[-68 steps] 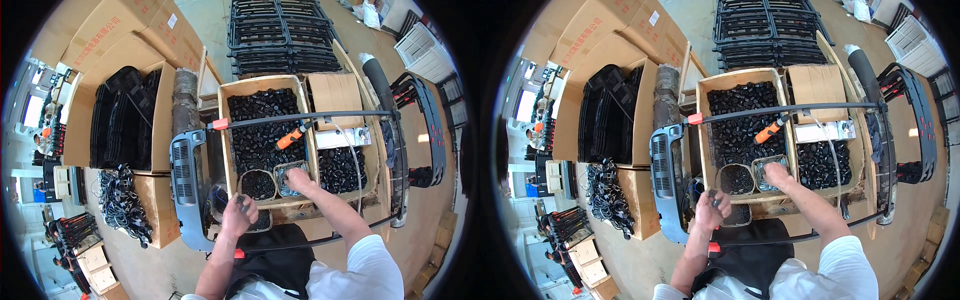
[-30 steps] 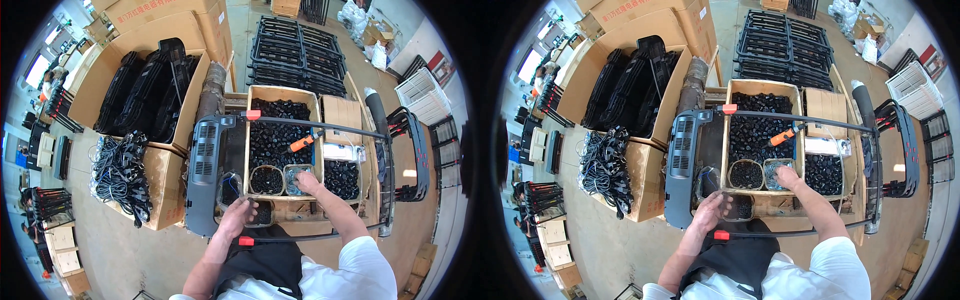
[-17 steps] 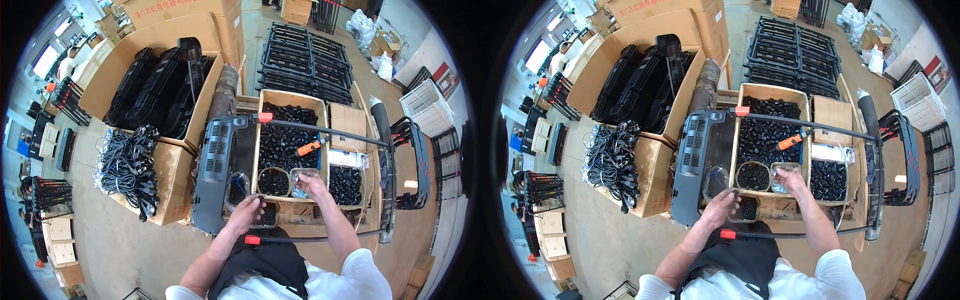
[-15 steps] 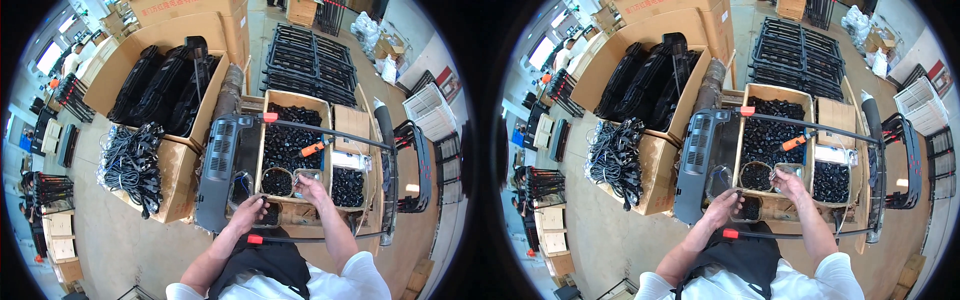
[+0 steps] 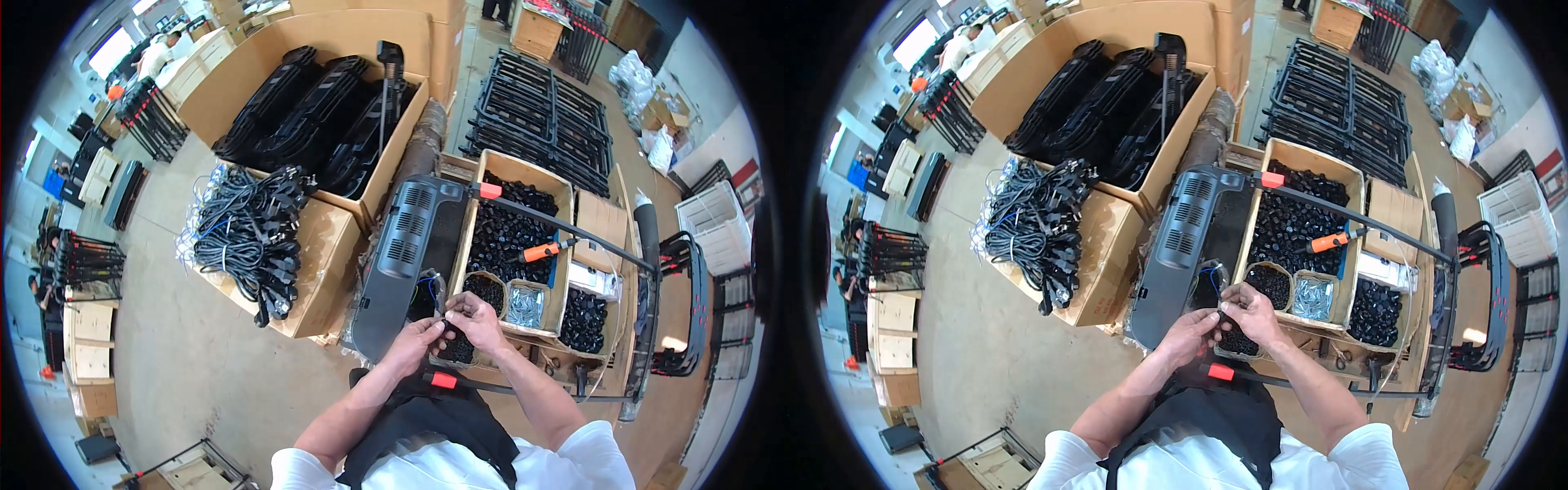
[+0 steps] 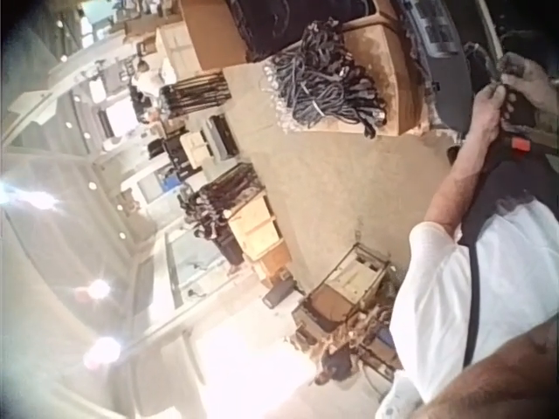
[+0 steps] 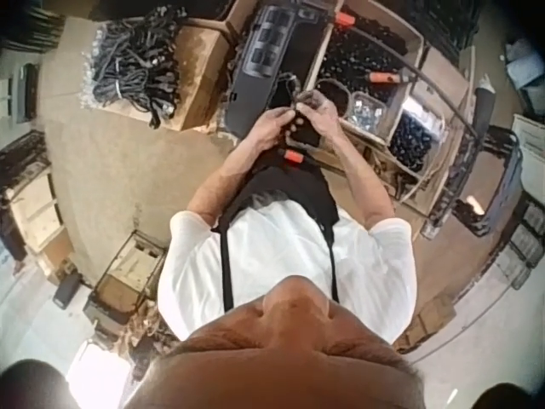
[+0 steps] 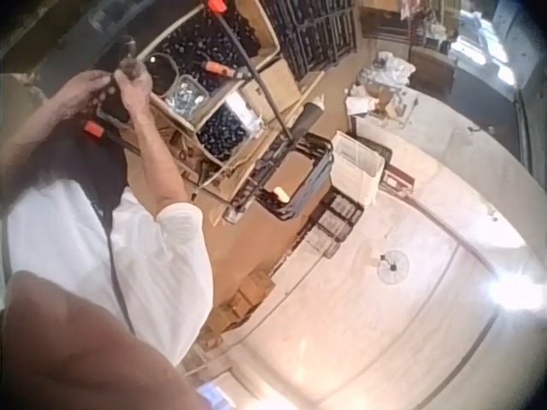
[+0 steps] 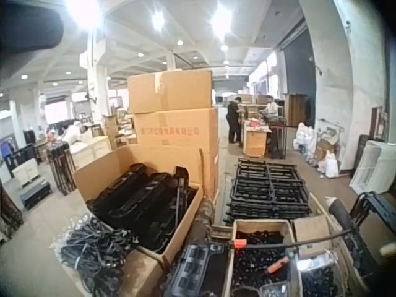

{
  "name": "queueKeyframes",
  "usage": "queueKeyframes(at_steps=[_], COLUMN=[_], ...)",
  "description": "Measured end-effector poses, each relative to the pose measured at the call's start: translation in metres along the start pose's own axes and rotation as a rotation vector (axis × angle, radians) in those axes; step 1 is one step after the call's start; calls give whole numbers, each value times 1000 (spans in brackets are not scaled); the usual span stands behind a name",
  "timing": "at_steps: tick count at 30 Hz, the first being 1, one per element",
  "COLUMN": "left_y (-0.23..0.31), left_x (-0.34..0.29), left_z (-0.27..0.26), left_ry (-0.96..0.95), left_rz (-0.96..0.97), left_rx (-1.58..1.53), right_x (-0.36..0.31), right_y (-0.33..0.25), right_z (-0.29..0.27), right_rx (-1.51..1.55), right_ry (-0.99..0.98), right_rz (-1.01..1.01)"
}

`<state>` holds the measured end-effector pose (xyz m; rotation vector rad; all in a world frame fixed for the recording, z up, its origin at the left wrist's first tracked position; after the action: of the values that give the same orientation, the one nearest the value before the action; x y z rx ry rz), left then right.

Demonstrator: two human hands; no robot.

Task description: Assembling the metal frame, wiring, and plastic housing of an outdoor appliance using an electric screwdriver.

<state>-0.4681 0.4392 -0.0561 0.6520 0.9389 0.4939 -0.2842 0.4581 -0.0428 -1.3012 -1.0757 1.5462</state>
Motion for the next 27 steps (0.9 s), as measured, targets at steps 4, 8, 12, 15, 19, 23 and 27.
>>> queueKeyframes(at_steps=[4, 8, 12, 15, 19, 23, 27], left_y=[-3, -21, -16, -4, 3, -10, -6], left_x=[-12, -11, -22, -41, -77, -100, -114], left_z=[-14, -38, -48, -58, -72, -90, -104], left_ry=[25, 24, 97, 89, 130, 85, 71], left_rz=[-1, 41, 52, 76, 114, 185, 129], left_rx=[-69, -223, -266, -288, -283, -67, -114], right_x=[-5, -7, 1, 11, 33, 56, 66], right_y=[-25, -47, -51, -50, -41, -28, -17], right_z=[27, 53, 70, 88, 115, 150, 167], right_rx=[-540, -726, -866, -834, -831, -842, -880], right_ry=[-79, -221, -323, -323, -270, -227, -200], right_rz=[-198, -463, -503, -493, -584, -690, -727])
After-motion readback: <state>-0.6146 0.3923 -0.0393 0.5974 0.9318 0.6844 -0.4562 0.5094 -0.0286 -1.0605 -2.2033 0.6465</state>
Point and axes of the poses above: each hand's wrist, its own x-axis towards the middle knuckle, its own z-axis out of the palm, y = z × x, the point moved 2 cm from there along x, towards the middle knuckle, and after that the axes turned 8 degrees about x, right-handed, at the moved point
